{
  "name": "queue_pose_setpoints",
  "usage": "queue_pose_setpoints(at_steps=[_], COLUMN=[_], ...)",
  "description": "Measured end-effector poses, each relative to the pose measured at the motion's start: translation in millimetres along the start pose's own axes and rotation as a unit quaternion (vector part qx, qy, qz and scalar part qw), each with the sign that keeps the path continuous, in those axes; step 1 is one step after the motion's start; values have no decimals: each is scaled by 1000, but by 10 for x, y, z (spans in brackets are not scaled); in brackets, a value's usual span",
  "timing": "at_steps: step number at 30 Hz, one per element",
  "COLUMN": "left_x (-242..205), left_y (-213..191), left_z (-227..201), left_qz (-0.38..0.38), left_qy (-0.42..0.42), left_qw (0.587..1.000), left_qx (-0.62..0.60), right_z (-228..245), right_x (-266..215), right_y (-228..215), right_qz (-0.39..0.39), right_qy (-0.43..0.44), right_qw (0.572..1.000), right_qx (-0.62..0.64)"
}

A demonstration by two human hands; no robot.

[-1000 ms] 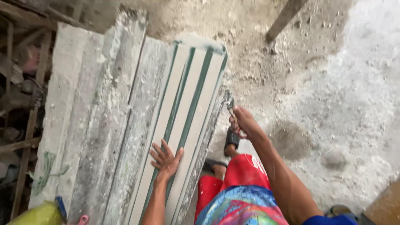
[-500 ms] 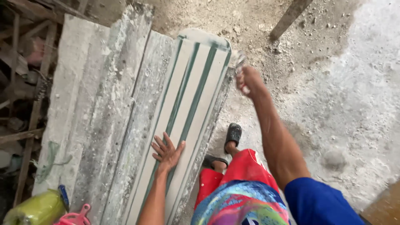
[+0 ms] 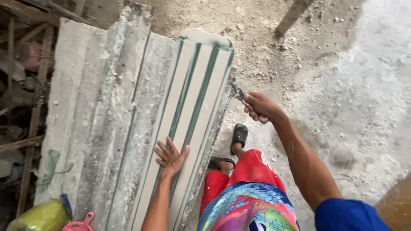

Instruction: Cleaning excess material and debris from decorative panels using a small hand scraper.

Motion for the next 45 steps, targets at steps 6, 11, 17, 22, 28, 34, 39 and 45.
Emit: queue_pose_setpoints(at_steps=[6,11,17,22,28,34,39,45], left_x=[-66,36,12,-77,-120,-96,-136,-129], left_y=[-65,-1,-43,-108,-141,-122,-105,-72], left_z=[-94,-5,-82,-159,-220,-203,-197,-192], left_qz=[-21,-36,-29,-27,-26,-24,-30,-28], left_qy=[7,-7,-17,-19,-16,-15,-21,-19], left_qw=[1000,999,999,999,1000,1000,999,999], left_qx=[-7,14,13,2,0,-2,6,-1], right_z=[161,60,1017,392,654,1121,677,964], right_x=[21,670,616,58,59,-155,552,267], right_y=[-221,-106,-503,-68,-238,-284,-253,-3], right_qz=[-65,-22,-135,-108,-245,-212,-199,-98], right_qy=[-68,-52,-164,-154,-159,-136,-60,-78], right_qw=[995,998,964,978,933,932,823,733], right_qx=[40,8,160,-86,-209,-262,-529,-669])
Point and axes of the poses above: each hand's wrist, its own x-axis towards the middle knuckle, its own y-axis out of the palm, z = x × y, the point moved 3 cm from there along x, towards the middle knuckle, and after that the axes turned 10 degrees about z, right-handed, at the moved point
